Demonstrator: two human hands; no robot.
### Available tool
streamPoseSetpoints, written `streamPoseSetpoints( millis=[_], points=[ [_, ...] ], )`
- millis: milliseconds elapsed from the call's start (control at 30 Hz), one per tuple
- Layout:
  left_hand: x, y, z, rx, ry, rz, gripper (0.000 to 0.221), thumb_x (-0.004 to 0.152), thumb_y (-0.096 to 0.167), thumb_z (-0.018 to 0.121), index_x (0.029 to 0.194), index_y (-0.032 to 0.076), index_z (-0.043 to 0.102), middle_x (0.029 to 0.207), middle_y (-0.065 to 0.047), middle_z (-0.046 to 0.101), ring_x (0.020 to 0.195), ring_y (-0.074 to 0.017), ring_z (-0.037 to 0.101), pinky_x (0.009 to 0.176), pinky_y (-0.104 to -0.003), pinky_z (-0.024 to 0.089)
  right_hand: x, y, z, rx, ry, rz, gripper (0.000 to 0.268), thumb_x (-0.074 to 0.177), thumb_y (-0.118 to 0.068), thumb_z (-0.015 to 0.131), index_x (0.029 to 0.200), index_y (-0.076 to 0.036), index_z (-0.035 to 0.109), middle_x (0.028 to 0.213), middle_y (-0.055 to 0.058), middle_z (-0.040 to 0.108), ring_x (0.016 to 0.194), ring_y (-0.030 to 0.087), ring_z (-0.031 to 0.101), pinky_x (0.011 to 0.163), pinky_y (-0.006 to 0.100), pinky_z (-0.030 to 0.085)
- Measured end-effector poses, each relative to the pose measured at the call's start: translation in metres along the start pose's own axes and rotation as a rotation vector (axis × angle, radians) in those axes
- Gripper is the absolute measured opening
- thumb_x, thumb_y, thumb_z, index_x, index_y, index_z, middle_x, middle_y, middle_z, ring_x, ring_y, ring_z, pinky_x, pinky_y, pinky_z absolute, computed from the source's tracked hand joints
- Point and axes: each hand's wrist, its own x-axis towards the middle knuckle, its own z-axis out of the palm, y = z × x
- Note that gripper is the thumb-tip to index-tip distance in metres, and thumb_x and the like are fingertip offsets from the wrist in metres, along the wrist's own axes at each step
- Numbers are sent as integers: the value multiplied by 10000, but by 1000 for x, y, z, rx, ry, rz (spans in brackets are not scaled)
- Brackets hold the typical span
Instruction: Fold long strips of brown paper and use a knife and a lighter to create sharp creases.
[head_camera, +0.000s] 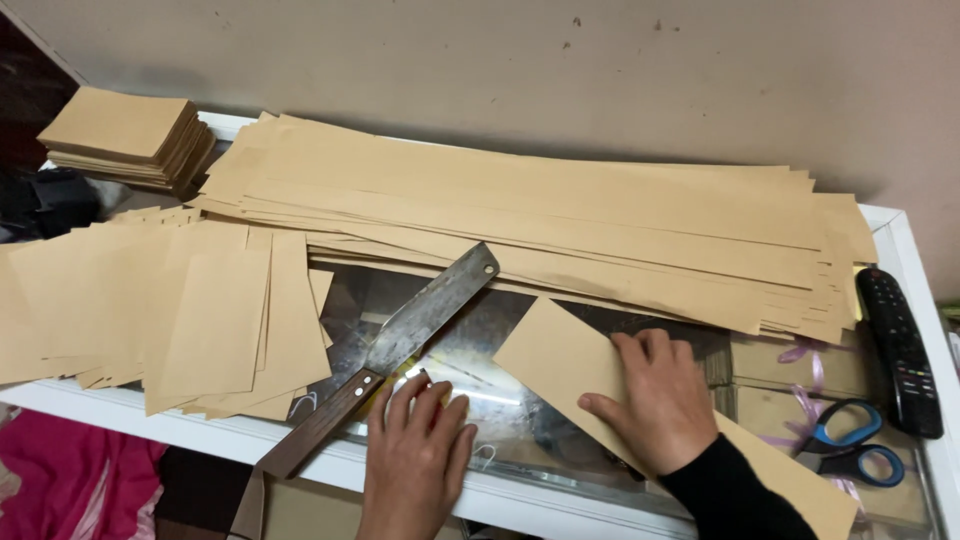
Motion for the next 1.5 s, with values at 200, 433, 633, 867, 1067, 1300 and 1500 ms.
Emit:
streamPoseSetpoints(
  millis=[200, 433, 633, 867, 1067, 1300, 1500],
  points=[
    [24, 34, 7, -102, -26, -58, 460, 1084, 402, 699, 1465, 146, 720, 1493, -121, 709, 1440, -361, 551, 1129, -594, 444, 2, -2, 1, -27, -17, -27, 1010, 805, -798, 875, 1599, -268, 545, 1353, 106, 600, 1143, 414, 614, 947, 589, 585],
    [70, 69, 13, -76, -79, -278, 657, 1057, 488, 723, 1551, 85, 567, 1354, -183, 642, 1178, -399, 580, 908, -560, 505, -4, -1, 1, 11, 28, -26, 1000, 796, -778, 886, 1592, -261, 571, 1386, 98, 601, 1156, 412, 614, 911, 597, 601],
    [85, 67, 28, -108, -80, -384, 684, 1044, 572, 691, 1514, 78, 637, 1180, -176, 691, 1104, -415, 596, 871, -593, 497, -7, 1, 8, 39, 99, -61, 996, 791, -760, 903, 1574, -230, 590, 1358, 110, 620, 1114, 436, 623, 914, 592, 595],
    [95, 76, 20, -570, -184, -538, 562, 980, 674, 718, 1287, 205, 762, 1172, -72, 674, 1227, -300, 585, 1021, -472, 506, -9, 3, 9, 47, 137, -96, 1053, 818, -779, 866, 1634, -190, 556, 1364, 125, 620, 1078, 429, 622, 895, 584, 588],
    [95, 92, 12, -1275, -241, -825, 584, 869, 296, 933, 1394, 139, 729, 1097, -92, 900, 837, -144, 861, 754, -257, 729, -8, -1, -3, 137, 113, -70, 1137, 848, -811, 802, 1716, -162, 459, 1442, 123, 610, 1182, 412, 612, 959, 569, 570],
    [82, 73, 21, -1338, 52, -876, 342, 901, 195, 915, 1186, 7, 947, 1019, -102, 969, 819, -145, 834, 771, -306, 703, 1, 7, -20, 178, -44, 15, 1198, 777, -839, 838, 1751, -280, 422, 1409, 43, 680, 1270, 388, 596, 1059, 559, 482],
    [90, 14, -21, -1041, 444, -882, 231, 971, 237, 907, 838, 60, 842, 785, -39, 845, 708, -89, 699, 665, -294, 593, 2, 29, -71, 383, -342, 278, 700, 776, -704, 825, 1414, -421, 769, 1294, -151, 917, 1166, 125, 869, 1014, 352, 607]
  ],
)
